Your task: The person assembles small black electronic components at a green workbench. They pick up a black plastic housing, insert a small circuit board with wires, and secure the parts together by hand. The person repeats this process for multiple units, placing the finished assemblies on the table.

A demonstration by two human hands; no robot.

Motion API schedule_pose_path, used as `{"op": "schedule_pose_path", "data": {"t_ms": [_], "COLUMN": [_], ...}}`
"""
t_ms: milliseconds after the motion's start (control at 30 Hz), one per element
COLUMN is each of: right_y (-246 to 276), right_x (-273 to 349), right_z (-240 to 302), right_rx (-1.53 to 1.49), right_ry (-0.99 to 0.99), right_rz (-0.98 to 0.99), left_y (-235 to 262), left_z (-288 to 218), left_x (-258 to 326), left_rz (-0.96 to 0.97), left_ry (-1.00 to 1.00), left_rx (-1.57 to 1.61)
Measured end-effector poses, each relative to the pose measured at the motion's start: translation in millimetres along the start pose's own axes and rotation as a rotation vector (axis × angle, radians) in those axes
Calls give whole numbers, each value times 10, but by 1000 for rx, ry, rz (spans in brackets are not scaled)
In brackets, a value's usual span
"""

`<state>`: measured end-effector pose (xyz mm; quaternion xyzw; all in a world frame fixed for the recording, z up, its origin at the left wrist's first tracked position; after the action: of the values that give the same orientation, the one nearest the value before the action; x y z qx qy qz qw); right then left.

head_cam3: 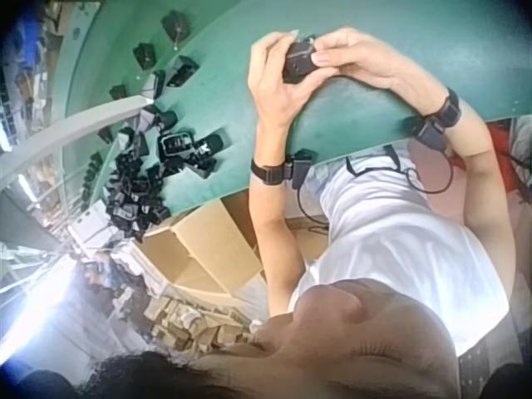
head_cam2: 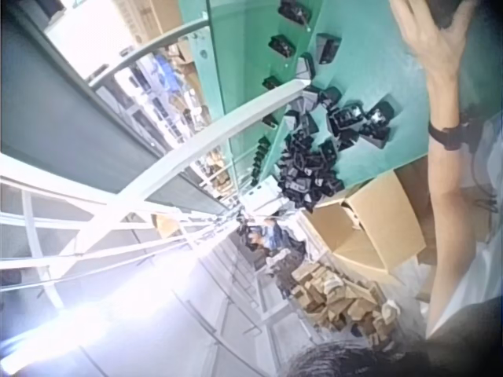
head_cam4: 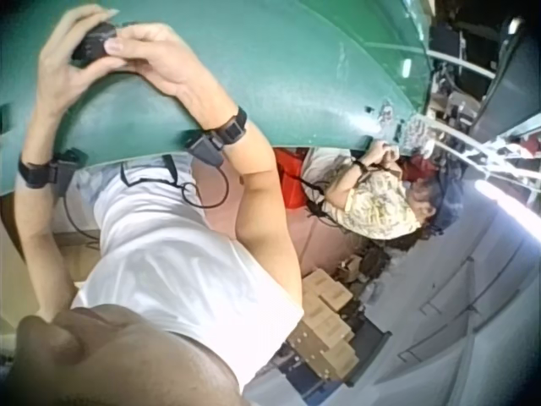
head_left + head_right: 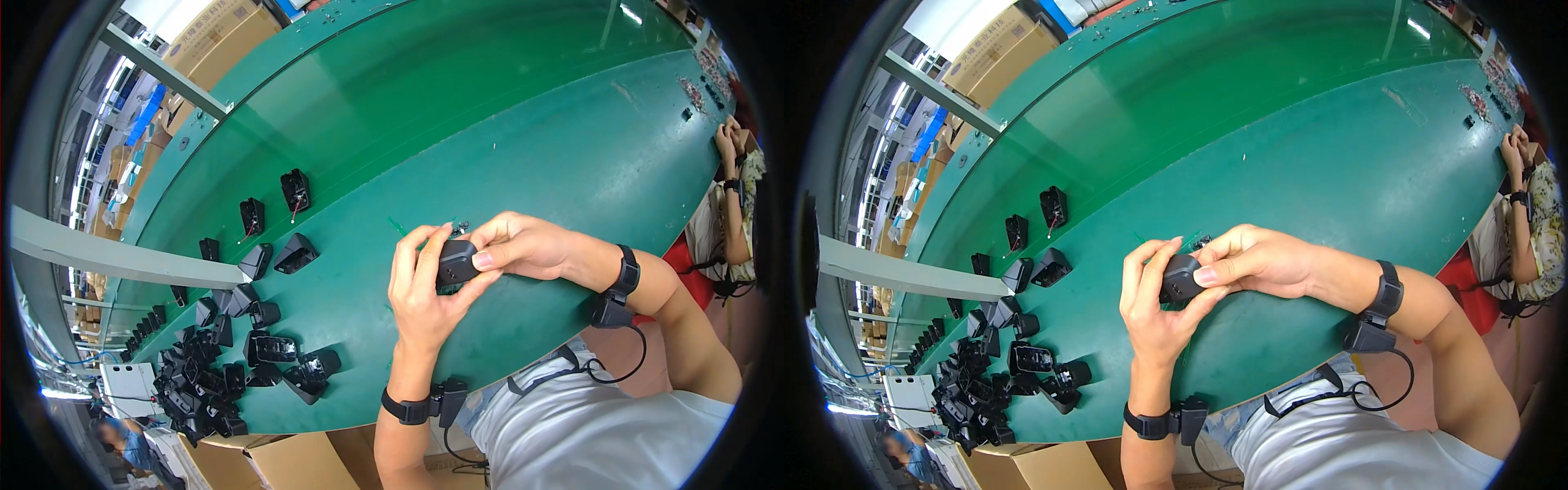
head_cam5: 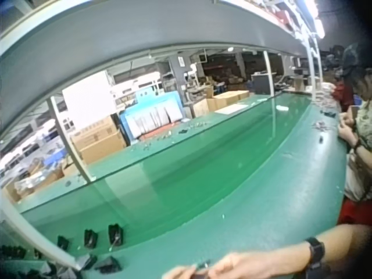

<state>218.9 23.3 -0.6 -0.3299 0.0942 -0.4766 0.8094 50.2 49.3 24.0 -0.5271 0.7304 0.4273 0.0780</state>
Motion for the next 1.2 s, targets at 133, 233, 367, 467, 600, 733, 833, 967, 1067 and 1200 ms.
{"op": "schedule_pose_path", "data": {"t_ms": [133,233,367,467,600,733,833,967,1067,1200], "right_y": [-28,-2,-65,55,20,-184,-269,-9,192,393], "right_x": [3,0,23,21,29,-45,-281,-1042,-1473,-1628], "right_z": [0,-4,51,-39,-7,250,629,863,966,956], "right_rx": [6,22,-4,-17,58,346,1256,1714,1845,1975], "right_ry": [1,35,8,14,13,231,578,528,414,345], "right_rz": [-1,50,71,120,39,-64,-119,-254,-327,-304], "left_y": [5,18,-2,-32,-7,290,720,862,765,762], "left_z": [-5,-31,-10,-11,20,109,370,820,849,889], "left_x": [2,5,-20,13,26,-26,-57,166,153,127], "left_rz": [3,-10,7,30,40,-128,-378,-252,-185,-333], "left_ry": [38,7,-25,-23,-14,9,166,569,611,505], "left_rx": [-25,-29,17,38,63,65,-423,-742,-745,-575]}}
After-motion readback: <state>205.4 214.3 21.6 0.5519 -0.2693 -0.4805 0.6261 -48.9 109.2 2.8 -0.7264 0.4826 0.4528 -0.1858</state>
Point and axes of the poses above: each hand's wrist, its own x-axis away from the middle knuckle, its own y-axis out of the back of the hand, z = x × y, the point moved 3 cm from there along -x, towards the middle knuckle, and after that the axes turned 3 degrees about z, right-handed, at the moved point
